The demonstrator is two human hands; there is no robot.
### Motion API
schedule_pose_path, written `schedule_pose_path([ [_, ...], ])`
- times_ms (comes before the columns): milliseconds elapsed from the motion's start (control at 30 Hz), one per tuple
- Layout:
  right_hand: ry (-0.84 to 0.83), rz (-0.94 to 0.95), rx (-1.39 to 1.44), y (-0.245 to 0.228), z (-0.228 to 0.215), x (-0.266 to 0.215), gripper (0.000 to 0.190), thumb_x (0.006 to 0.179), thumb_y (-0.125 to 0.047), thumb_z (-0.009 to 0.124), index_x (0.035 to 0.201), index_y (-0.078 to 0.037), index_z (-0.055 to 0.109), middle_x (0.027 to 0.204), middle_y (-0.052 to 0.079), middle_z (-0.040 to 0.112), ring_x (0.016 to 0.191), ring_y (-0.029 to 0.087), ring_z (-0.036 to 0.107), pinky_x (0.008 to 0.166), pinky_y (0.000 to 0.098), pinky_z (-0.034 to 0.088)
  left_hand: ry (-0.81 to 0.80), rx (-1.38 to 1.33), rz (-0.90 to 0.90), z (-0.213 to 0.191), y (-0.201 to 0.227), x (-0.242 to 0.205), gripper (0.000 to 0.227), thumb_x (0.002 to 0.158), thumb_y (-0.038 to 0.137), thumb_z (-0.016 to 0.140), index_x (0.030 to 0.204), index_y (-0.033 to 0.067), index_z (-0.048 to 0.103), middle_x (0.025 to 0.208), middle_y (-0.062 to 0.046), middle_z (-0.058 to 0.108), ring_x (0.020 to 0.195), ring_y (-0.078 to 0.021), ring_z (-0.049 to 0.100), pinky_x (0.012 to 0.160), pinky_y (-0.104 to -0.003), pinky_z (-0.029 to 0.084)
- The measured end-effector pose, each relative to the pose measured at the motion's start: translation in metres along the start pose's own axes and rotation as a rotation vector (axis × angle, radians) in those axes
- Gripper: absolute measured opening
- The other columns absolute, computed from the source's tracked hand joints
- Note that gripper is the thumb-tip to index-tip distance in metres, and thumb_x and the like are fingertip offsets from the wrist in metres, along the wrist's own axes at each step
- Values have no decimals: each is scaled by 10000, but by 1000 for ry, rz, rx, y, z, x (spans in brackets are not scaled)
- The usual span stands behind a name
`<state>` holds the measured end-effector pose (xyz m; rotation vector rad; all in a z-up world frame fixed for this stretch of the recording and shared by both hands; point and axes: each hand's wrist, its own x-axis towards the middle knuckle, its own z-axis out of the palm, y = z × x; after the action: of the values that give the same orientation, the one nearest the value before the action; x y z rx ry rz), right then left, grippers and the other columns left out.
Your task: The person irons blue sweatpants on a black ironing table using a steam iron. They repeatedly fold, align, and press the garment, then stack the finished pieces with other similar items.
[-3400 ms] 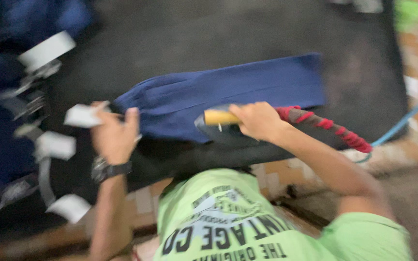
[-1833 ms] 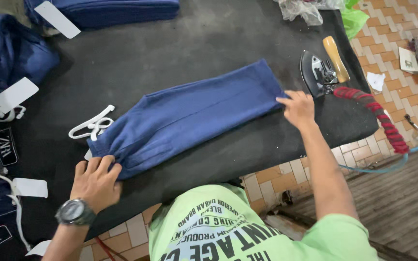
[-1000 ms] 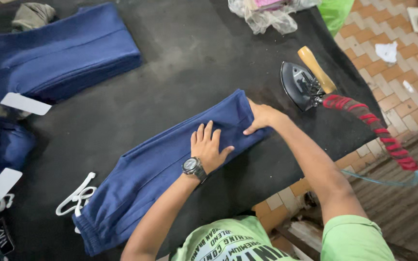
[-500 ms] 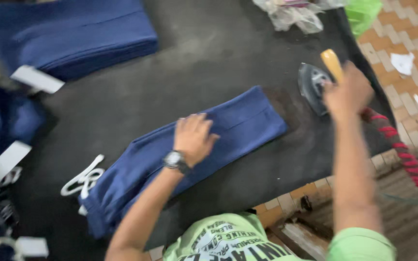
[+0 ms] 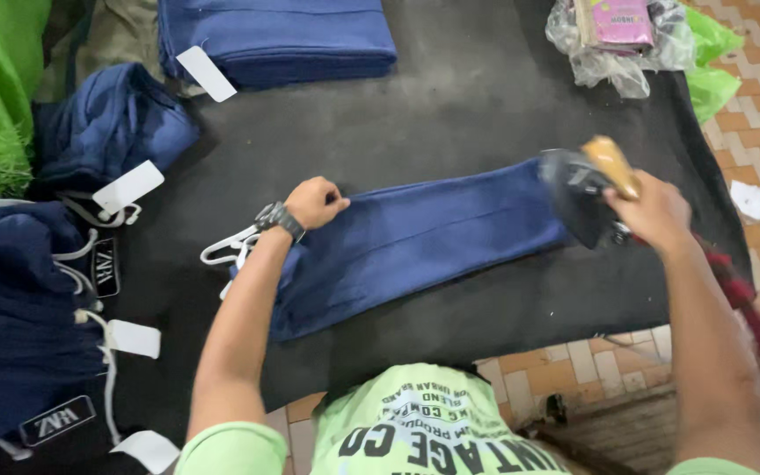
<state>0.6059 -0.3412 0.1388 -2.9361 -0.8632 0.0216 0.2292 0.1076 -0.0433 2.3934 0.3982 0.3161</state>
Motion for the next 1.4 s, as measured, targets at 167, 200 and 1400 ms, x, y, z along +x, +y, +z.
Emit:
schedule_pose_path([
  [167,-234,-322,-85,-151,23,-35,423,869,-476,697,1197,-209,692,1032,136,744,980,397,694,796,533,529,63,-107,-153,8,-16,6,330,901,343,765,838,26,699,797,-174,720,743,-350,693,702,-436,541],
  [200,-215,-348,-64,-176,28,-39,406,887,-478,690,1187,-204,694,997,146,746,968,397,702,794,524,539,105,-130,-141,9,-18,8,314,895,330,769,845,28,698,812,-176,723,748,-340,699,706,-425,546],
  [1400,-210,-135,36,-88,45,-45,305,883,-345,750,1140,-181,730,1029,142,746,1006,378,687,865,494,516,445,-181,-615,-6,91,-288,655,796,299,868,1314,-16,621,1320,-192,520,848,-243,652,803,-360,555],
])
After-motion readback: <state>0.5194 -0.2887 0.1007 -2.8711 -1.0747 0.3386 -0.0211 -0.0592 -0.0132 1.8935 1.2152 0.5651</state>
